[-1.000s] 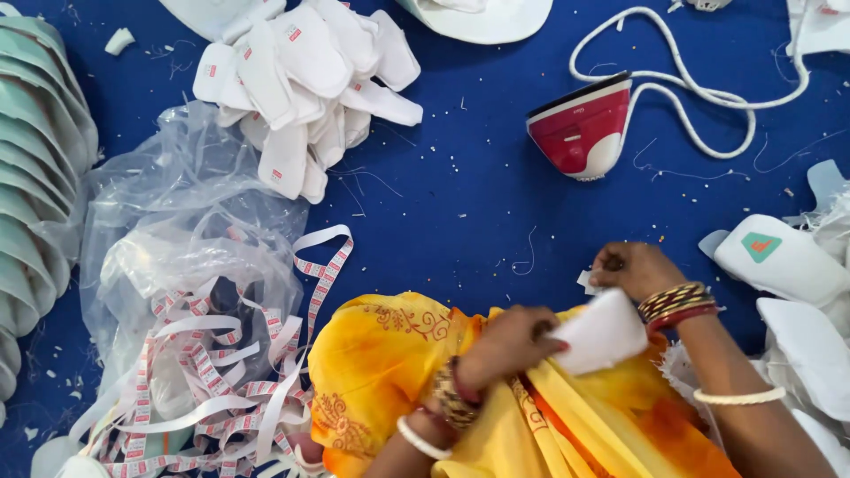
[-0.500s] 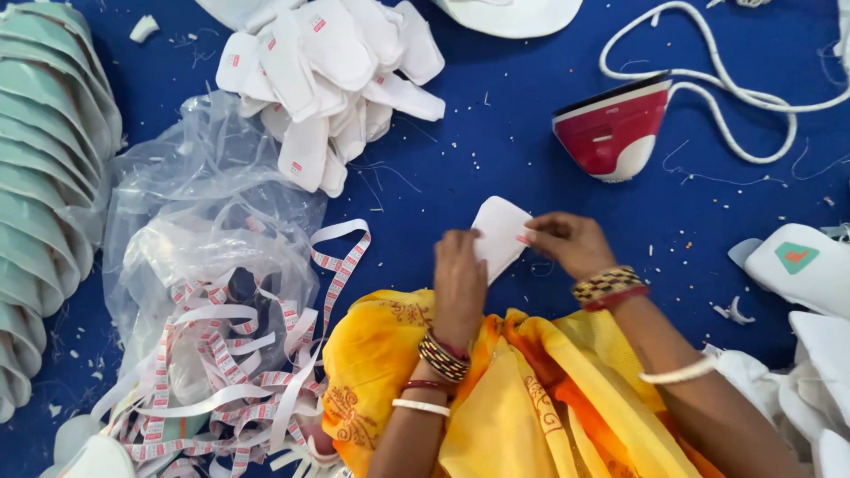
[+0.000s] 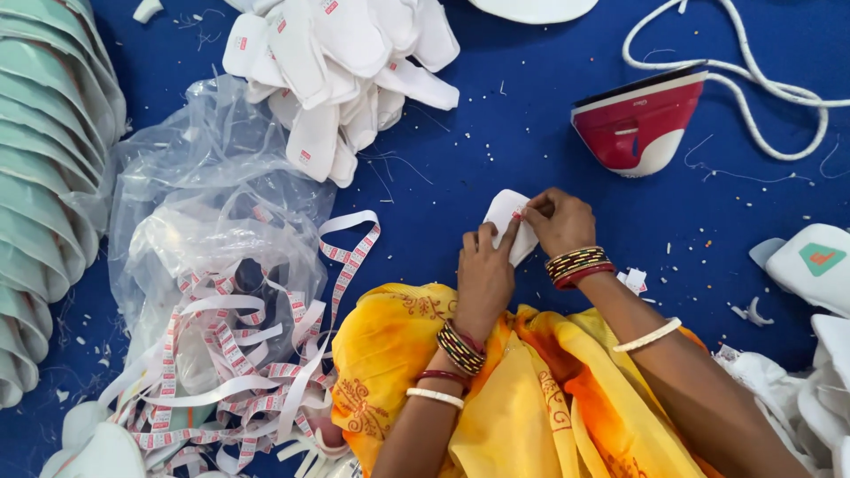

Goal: The person irons white fabric pieces on a blue floor using a red and white iron. They repeatedly pick up pieces, press them with the iron, and place them into a white hat-shaped container.

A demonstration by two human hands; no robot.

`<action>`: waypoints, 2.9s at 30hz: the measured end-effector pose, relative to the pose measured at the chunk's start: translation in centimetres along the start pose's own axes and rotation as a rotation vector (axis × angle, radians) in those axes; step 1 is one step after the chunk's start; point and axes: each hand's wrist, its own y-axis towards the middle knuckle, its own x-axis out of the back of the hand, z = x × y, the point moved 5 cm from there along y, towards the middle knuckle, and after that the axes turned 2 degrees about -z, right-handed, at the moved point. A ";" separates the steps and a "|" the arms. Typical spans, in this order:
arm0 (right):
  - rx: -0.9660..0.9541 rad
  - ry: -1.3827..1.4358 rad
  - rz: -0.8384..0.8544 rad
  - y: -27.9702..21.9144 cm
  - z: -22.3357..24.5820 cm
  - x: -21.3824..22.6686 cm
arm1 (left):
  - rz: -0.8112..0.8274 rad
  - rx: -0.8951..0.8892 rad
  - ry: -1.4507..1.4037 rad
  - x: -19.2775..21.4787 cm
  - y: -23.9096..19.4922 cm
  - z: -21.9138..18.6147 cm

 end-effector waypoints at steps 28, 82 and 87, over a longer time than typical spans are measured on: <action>0.167 -0.683 0.137 1.4 8.6 8.2 | 0.060 0.094 -0.016 -1.0 0.2 0.6; 0.263 -0.408 0.001 5.9 10.3 8.2 | -0.127 0.444 -0.791 0.7 2.2 9.2; 0.194 0.065 -0.134 3.9 4.0 11.2 | -0.582 0.270 -0.419 12.5 9.1 14.7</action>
